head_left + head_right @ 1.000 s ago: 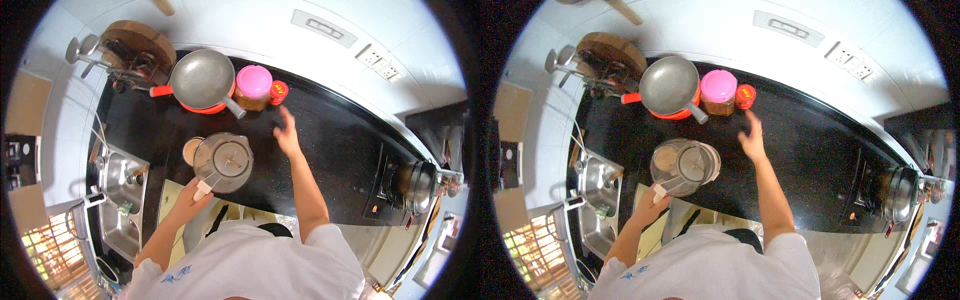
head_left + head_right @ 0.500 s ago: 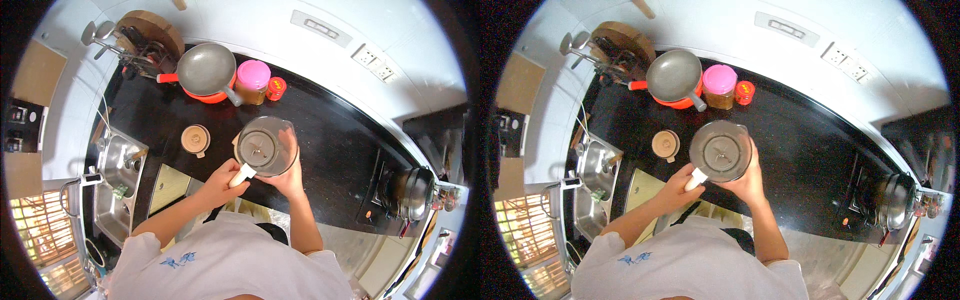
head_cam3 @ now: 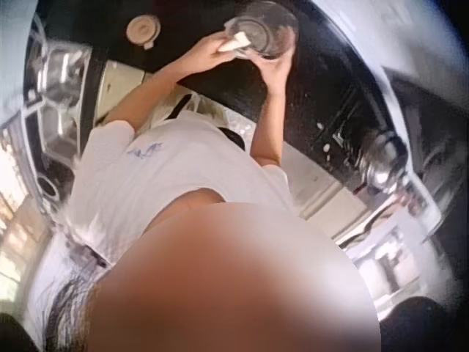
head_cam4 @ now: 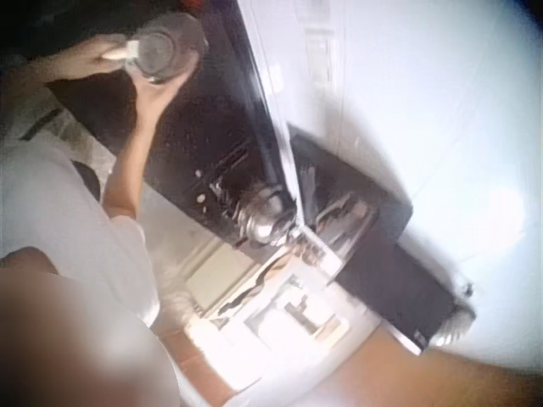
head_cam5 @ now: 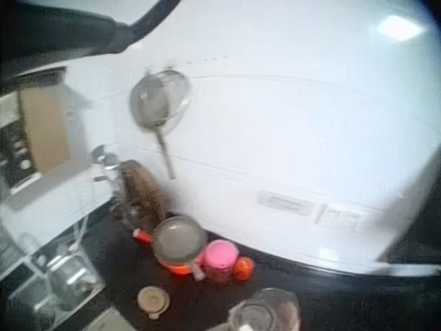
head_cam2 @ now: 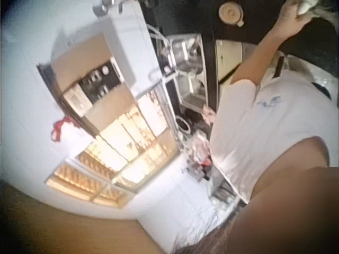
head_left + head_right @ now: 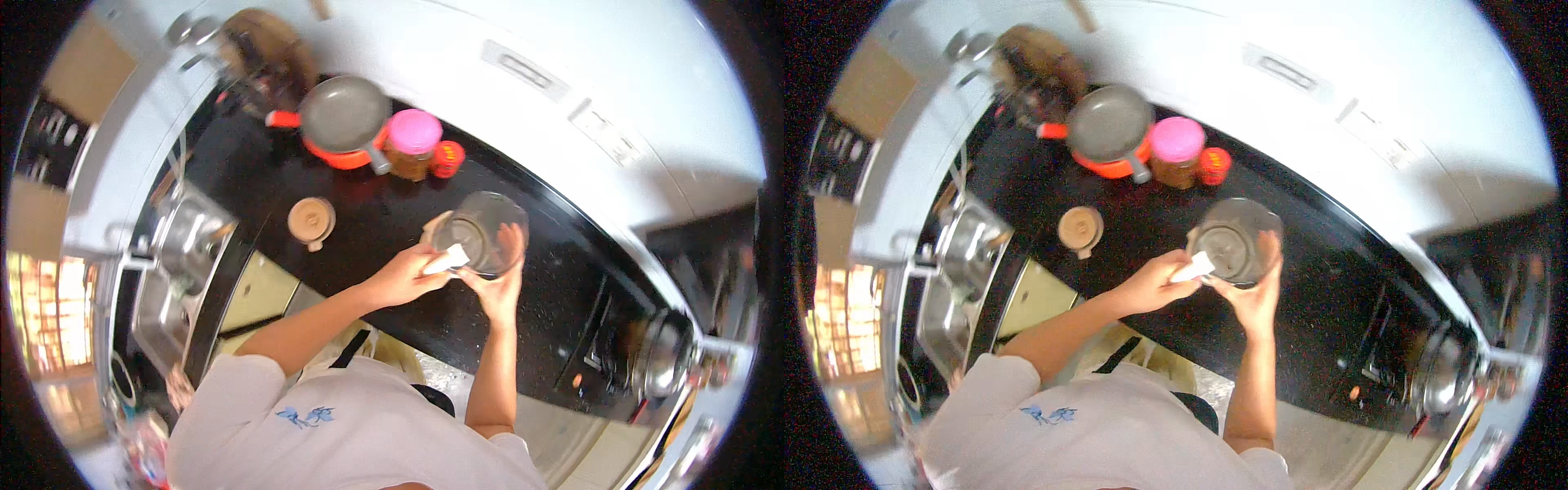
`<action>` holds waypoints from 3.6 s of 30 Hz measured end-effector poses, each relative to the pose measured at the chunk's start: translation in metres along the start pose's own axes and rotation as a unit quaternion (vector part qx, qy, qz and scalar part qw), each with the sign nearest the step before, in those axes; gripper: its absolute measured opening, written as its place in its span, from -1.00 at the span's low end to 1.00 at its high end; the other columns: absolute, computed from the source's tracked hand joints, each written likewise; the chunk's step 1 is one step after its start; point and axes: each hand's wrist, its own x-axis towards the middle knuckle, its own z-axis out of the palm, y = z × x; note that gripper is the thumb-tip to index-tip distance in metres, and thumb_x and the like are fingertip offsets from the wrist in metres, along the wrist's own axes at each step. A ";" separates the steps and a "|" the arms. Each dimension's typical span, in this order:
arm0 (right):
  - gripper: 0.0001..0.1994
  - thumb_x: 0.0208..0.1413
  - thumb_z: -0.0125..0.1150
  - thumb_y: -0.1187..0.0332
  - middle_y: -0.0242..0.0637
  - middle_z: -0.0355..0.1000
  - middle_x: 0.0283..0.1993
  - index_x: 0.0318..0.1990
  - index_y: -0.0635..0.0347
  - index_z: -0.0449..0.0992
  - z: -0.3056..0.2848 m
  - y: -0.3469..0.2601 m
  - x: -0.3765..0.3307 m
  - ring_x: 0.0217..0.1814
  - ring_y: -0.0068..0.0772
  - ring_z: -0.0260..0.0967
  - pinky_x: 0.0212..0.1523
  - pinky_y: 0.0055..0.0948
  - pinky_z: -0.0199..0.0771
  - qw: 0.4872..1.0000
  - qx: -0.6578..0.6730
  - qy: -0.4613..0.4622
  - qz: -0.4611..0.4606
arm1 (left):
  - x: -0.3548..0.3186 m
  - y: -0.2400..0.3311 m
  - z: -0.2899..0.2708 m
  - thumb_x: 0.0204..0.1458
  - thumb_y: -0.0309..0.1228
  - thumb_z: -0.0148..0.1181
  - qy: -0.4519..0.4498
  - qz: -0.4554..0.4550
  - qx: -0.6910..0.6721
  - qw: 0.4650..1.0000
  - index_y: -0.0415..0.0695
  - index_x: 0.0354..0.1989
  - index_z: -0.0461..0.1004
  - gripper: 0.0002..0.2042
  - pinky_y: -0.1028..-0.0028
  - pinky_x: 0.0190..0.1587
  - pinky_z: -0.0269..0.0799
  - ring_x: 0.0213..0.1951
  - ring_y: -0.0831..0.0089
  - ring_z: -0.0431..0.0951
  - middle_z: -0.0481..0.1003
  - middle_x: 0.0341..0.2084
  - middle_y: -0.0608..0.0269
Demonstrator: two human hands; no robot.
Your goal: The person retrieves a blender jar and its lid from a storage area and brings them to the kitchen sink. They wash the lid and the blender jar using a sponge and running water, rinsing both thoroughly. The person then washes a metal strainer in the sink. Finally, they place the strainer on the counter and open a red plastic bag containing dried beans.
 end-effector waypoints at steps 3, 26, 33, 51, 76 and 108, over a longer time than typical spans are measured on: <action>0.15 -0.49 0.63 0.35 0.01 0.04 0.34 0.33 0.24 -0.04 -0.004 0.009 0.003 0.38 -0.13 0.02 0.35 -0.19 0.02 1.000 0.008 -0.017 -0.002 | 0.004 0.000 0.007 0.03 -0.41 0.21 0.016 -0.025 0.051 0.998 -0.25 -0.22 0.48 -0.80 0.37 -0.22 0.40 -0.24 0.28 0.50 0.42 -0.29 0.13; -0.72 0.09 0.22 0.35 -0.34 0.21 -0.37 -0.25 0.18 0.19 0.147 0.027 -0.129 -0.33 -0.55 0.18 -0.37 -0.50 0.30 0.997 -0.065 -0.036 0.037 | -0.326 0.014 -0.116 -0.28 -0.36 0.33 0.327 -0.081 0.316 0.887 0.00 0.04 0.16 -0.37 0.13 -0.04 0.21 -0.03 0.12 0.28 0.21 -0.12 0.02; -0.59 0.10 0.22 0.22 -0.38 0.22 -0.47 -0.07 0.17 0.15 0.251 -0.113 0.013 -0.49 -0.57 0.21 -0.48 -0.52 0.30 0.995 0.034 -0.089 -0.031 | -0.410 -0.004 -0.178 0.10 -0.53 0.07 0.312 -0.143 -0.059 0.938 0.06 0.27 -0.28 -0.30 0.44 -0.48 0.38 -0.57 0.45 0.40 0.24 -0.31 0.17; -0.51 -0.08 0.32 0.31 -0.05 0.42 -0.18 -0.01 0.33 0.31 0.423 -0.195 0.404 -0.10 -0.07 0.38 -0.01 -0.28 0.33 0.976 -0.036 0.098 -0.192 | -0.332 0.019 -0.390 -0.06 -0.70 0.12 0.367 -0.078 0.233 0.897 -0.12 0.11 0.25 -0.50 0.27 0.17 0.30 0.25 0.18 0.17 0.05 0.22 0.09; -0.89 0.23 0.04 0.41 -0.39 0.27 -0.33 -0.19 0.16 0.26 0.300 -0.212 0.259 -0.29 -0.57 0.18 -0.18 -0.55 0.22 0.966 0.114 0.111 -0.202 | 0.257 0.095 -0.517 -0.09 0.36 0.00 0.095 0.047 -0.681 0.725 -0.21 0.37 -0.44 0.12 0.03 0.32 -0.04 0.31 -0.01 -0.02 -0.08 0.26 -0.28; -0.75 0.14 0.15 0.32 -0.14 0.30 -0.44 -0.28 0.24 0.19 0.344 -0.245 0.376 -0.41 -0.29 0.23 -0.32 -0.34 0.30 0.955 -0.111 0.089 -0.259 | 0.166 0.092 -0.562 0.27 -0.32 -0.20 0.287 0.240 -0.628 0.683 -0.09 0.19 0.19 -0.66 0.15 0.24 0.21 0.17 0.25 0.28 0.28 0.13 0.16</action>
